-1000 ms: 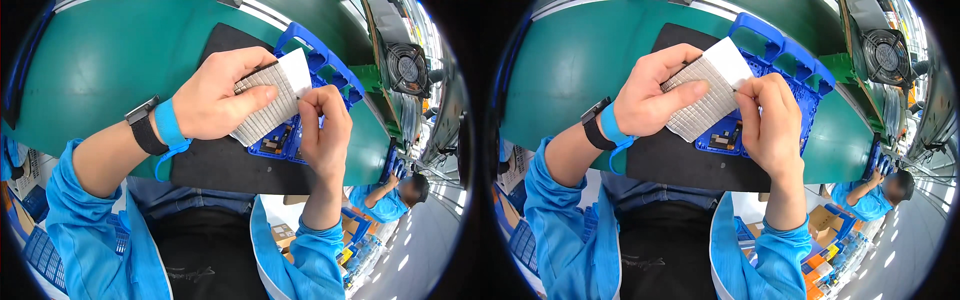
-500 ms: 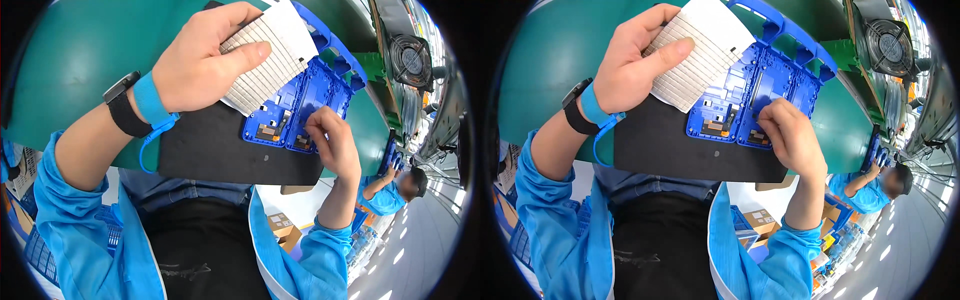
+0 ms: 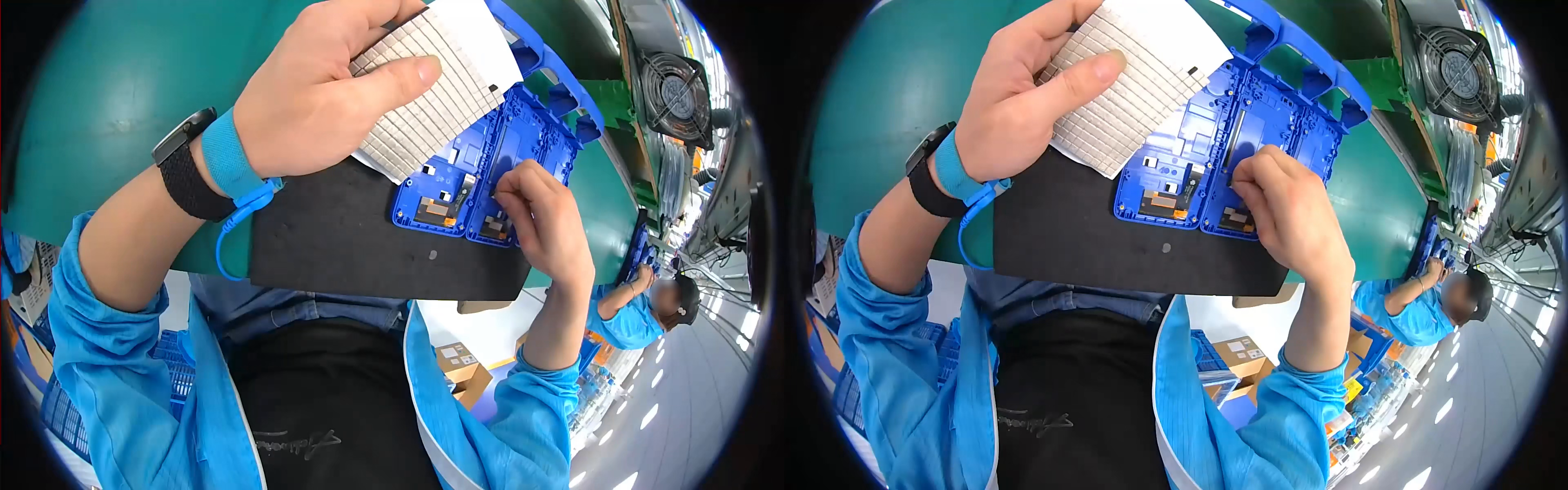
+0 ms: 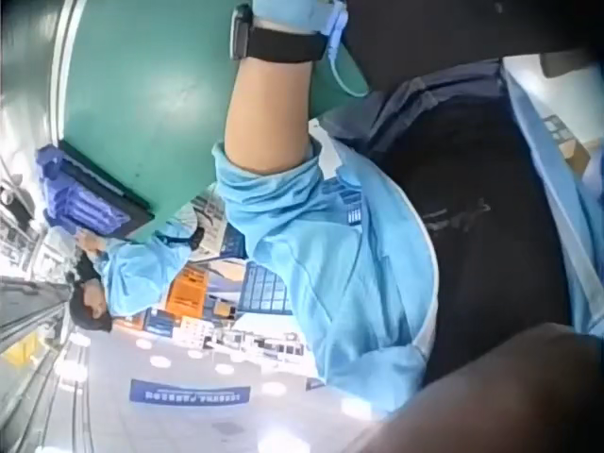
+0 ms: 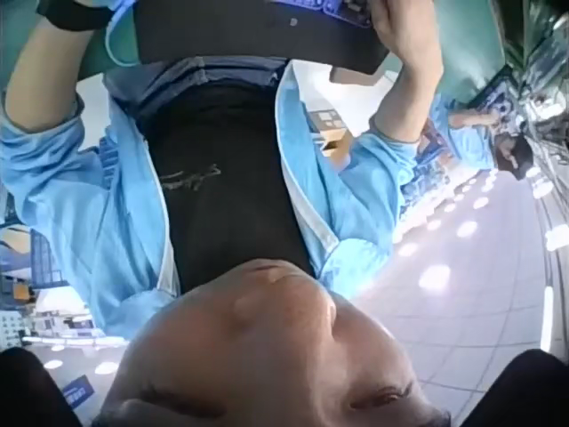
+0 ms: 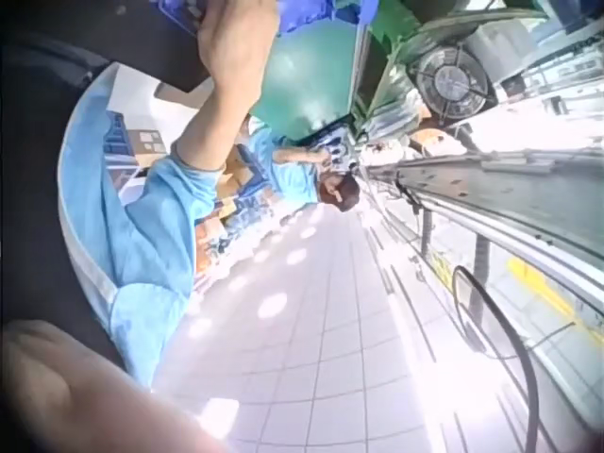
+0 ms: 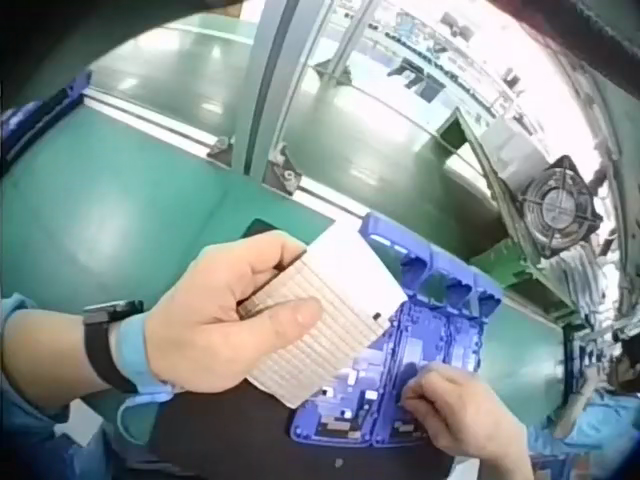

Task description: Applying small white stickers onto the interior of blue electronic device housings at an assembly line.

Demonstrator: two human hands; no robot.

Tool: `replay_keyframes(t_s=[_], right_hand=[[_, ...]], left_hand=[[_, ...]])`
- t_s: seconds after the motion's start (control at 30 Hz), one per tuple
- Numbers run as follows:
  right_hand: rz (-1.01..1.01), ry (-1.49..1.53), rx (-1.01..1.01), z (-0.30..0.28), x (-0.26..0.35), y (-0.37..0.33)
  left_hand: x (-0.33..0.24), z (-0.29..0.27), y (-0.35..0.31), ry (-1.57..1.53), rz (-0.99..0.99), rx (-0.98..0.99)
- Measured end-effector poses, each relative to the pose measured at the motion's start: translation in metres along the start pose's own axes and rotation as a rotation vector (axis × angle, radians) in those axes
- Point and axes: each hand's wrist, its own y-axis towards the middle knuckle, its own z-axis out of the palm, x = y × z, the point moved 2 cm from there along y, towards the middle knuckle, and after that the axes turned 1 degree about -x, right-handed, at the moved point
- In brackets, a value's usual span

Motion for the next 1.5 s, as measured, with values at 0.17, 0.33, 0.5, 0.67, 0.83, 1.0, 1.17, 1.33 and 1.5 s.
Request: replay_keyframes(t_s=[0.17, 0.33, 0.5, 0.67, 0.83, 1.0, 1.17, 1.33, 1.5], right_hand=[[-0.024, -0.031, -0.003, 0.001, 0.001, 0.002], [0.016, -0.020, -0.040, 0.003, -0.003, -0.003], [0.015, -0.047, -0.090, 0.007, -0.004, -0.009], [0.049, 0.048, -0.093, 0.004, -0.007, -0.017], [0.060, 0.040, -0.084, 0.003, -0.008, -0.019], [0.063, 0.065, -0.084, 0.004, -0.007, -0.019], [0.075, 0.043, -0.080, 0.005, -0.006, -0.021], [0.024, 0.041, -0.045, -0.003, -0.010, -0.028], [-0.004, -0.005, -0.018, -0.003, -0.008, -0.029]], left_hand=[[-0.005, 0.003, 0.000, 0.008, -0.021, -0.025], [-0.007, 0.002, 0.000, 0.053, -0.030, -0.057], [-0.009, 0.003, 0.000, 0.020, -0.061, -0.059], [-0.006, 0.002, -0.001, 0.030, -0.038, -0.035], [-0.004, 0.002, 0.000, -0.025, -0.047, -0.058], [-0.003, 0.003, 0.000, -0.058, -0.049, -0.047], [-0.002, 0.002, 0.001, -0.065, -0.033, -0.041], [-0.004, 0.003, -0.001, -0.084, -0.065, -0.053], [-0.003, 0.004, 0.000, -0.092, -0.060, -0.066]])
